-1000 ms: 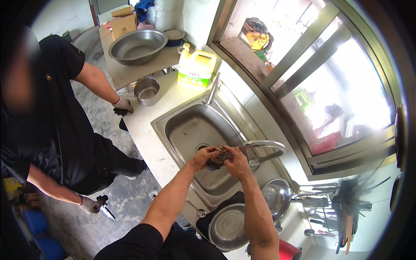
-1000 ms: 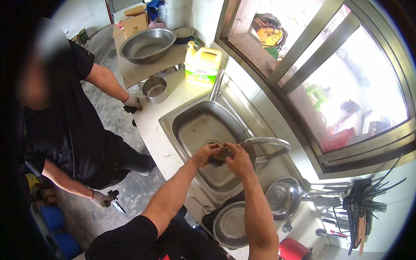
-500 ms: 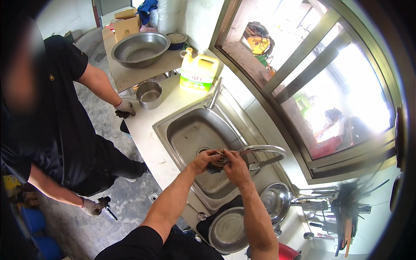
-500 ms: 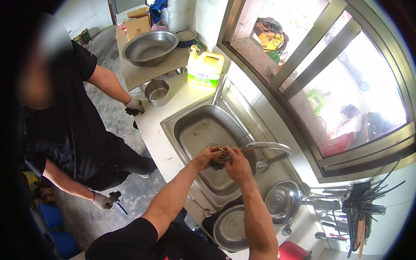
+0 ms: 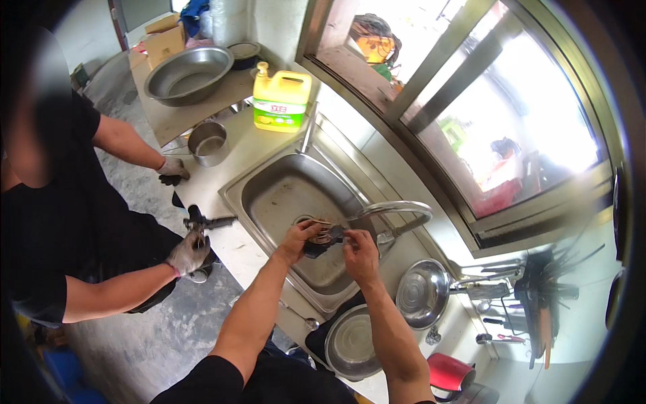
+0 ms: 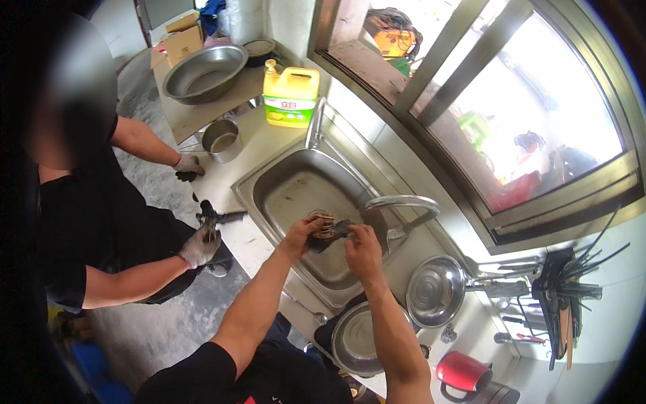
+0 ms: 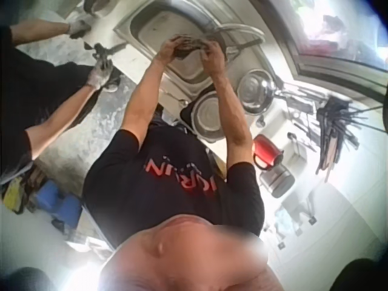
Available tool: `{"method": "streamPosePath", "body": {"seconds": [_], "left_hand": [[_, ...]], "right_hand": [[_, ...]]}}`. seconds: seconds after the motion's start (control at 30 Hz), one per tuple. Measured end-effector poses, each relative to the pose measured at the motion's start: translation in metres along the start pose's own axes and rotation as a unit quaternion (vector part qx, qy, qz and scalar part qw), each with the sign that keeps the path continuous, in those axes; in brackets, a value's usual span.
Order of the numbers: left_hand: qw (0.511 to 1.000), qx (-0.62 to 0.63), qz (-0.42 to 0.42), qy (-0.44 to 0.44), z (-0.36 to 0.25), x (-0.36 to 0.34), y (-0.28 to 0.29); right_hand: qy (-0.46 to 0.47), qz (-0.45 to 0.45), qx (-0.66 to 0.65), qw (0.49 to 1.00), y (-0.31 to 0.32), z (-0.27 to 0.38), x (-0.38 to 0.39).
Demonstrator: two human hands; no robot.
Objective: The person cleans a small mechanical component by hand under running water in a kitchen sink, repeatedly scrubbing and rinsing it. The person also handles a metal bowl and places the cleaned part into it.
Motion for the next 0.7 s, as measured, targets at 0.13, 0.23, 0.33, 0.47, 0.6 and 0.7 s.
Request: {"method": "streamPosePath", "body": {"seconds": [0.13, 0.23, 0.33, 0.47, 0.6, 0.7], "left_hand": [[0.999, 0.028, -0.036, 0.019, 0.007, 0.021, -0.006], [0.998, 0.023, -0.056, 0.002, 0.006, 0.04, 0.011], [0.998, 0.023, -0.061, -0.001, -0.001, 0.056, 0.011], [0.997, 0.038, -0.063, -0.005, -0.005, 0.07, 0.011], [0.995, 0.067, -0.07, -0.014, -0.005, 0.09, 0.015], [0.987, 0.109, -0.115, -0.016, 0.002, 0.116, 0.024]], "right_hand": [[-0.01, 0.047, 0.264, 0.963, -0.004, -0.153, 0.034], [-0.125, 0.02, 0.255, 0.959, 0.008, -0.173, 0.017], [-0.178, 0.02, 0.235, 0.955, 0.036, -0.156, 0.006], [-0.09, 0.025, 0.226, 0.97, 0.028, -0.116, 0.01], [0.124, 0.087, 0.141, 0.978, -0.011, 0.0, 0.037], [0.155, 0.119, 0.192, 0.962, -0.043, 0.063, 0.057]]}}
Point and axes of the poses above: each hand's wrist, its own x-axis away from the middle knuckle, its own y-axis out of the back of the hand, z = x × y, the point moved 5 cm from there along -x, towards the middle knuckle, and after that the axes turned 4 degrees about x, right-handed, at the moved point
